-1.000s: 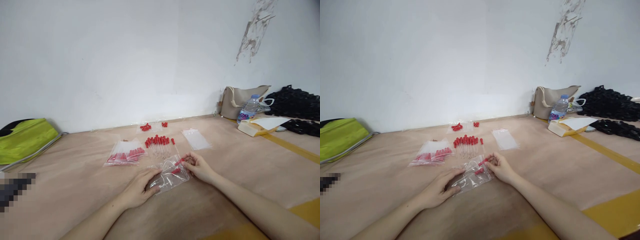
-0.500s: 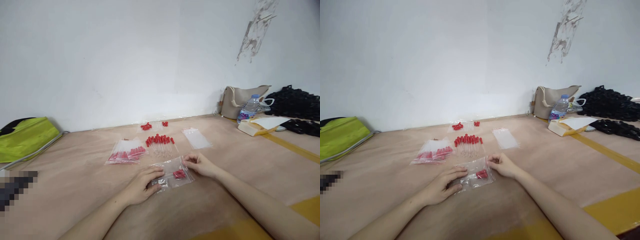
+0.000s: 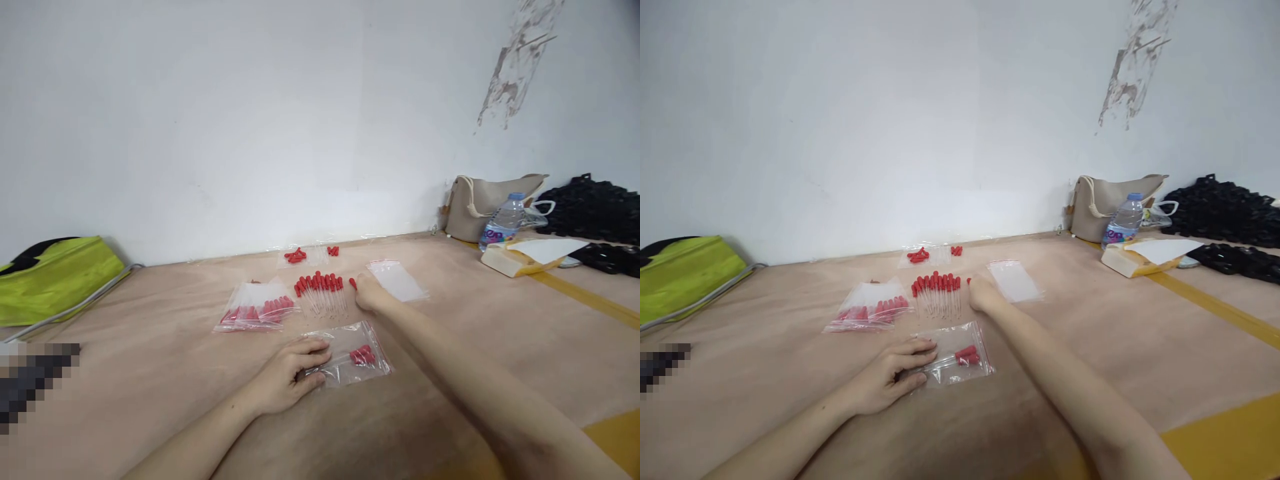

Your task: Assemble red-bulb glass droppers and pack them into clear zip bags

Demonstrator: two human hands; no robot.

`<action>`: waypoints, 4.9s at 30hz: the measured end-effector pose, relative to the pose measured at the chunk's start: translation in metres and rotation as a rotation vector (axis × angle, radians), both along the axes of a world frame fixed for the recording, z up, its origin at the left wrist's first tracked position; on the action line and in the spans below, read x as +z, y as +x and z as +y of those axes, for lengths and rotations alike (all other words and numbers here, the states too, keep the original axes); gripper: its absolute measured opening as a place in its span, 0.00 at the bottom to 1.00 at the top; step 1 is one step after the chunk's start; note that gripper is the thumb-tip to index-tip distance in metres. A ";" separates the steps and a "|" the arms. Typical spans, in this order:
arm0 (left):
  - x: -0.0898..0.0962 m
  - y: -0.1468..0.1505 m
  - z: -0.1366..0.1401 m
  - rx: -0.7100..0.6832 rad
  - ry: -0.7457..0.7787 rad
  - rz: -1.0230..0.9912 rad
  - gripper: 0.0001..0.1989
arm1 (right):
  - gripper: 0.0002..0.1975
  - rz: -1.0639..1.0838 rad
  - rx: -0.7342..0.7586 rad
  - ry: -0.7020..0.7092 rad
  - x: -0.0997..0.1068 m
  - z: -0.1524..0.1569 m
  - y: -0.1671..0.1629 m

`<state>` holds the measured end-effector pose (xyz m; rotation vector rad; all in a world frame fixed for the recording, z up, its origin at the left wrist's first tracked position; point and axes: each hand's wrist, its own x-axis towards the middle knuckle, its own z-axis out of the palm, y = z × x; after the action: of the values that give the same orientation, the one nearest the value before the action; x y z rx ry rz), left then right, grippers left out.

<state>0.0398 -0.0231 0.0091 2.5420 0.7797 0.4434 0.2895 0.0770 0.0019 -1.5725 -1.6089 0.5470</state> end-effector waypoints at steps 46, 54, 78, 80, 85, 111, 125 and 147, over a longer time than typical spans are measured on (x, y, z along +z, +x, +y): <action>-0.003 0.001 -0.001 0.066 0.066 0.020 0.22 | 0.16 0.057 0.478 0.086 -0.020 -0.097 0.023; -0.001 0.003 -0.001 0.023 0.058 -0.025 0.19 | 0.09 0.028 0.535 0.061 -0.022 -0.093 0.031; 0.003 0.002 -0.003 0.016 0.019 0.003 0.20 | 0.11 0.073 -0.005 0.016 -0.018 0.052 -0.022; 0.003 0.002 -0.004 0.013 0.015 -0.002 0.20 | 0.08 0.128 -0.002 -0.005 -0.020 0.057 -0.023; 0.004 0.003 -0.004 0.022 0.007 -0.009 0.20 | 0.06 0.343 -0.055 0.007 -0.001 0.051 -0.019; 0.004 0.001 -0.005 0.098 0.025 0.022 0.23 | 0.08 1.138 -0.102 -0.051 -0.012 -0.095 0.020; 0.001 0.001 -0.004 0.074 0.065 0.002 0.22 | 0.18 0.652 0.278 -0.257 -0.021 -0.102 0.013; 0.001 0.001 -0.002 0.042 0.062 0.042 0.21 | 0.11 0.101 -0.077 -0.140 -0.007 -0.012 0.009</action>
<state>0.0411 -0.0253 0.0097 2.6043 0.8480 0.4359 0.2987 0.0649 -0.0050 -1.6749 -1.4551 0.6991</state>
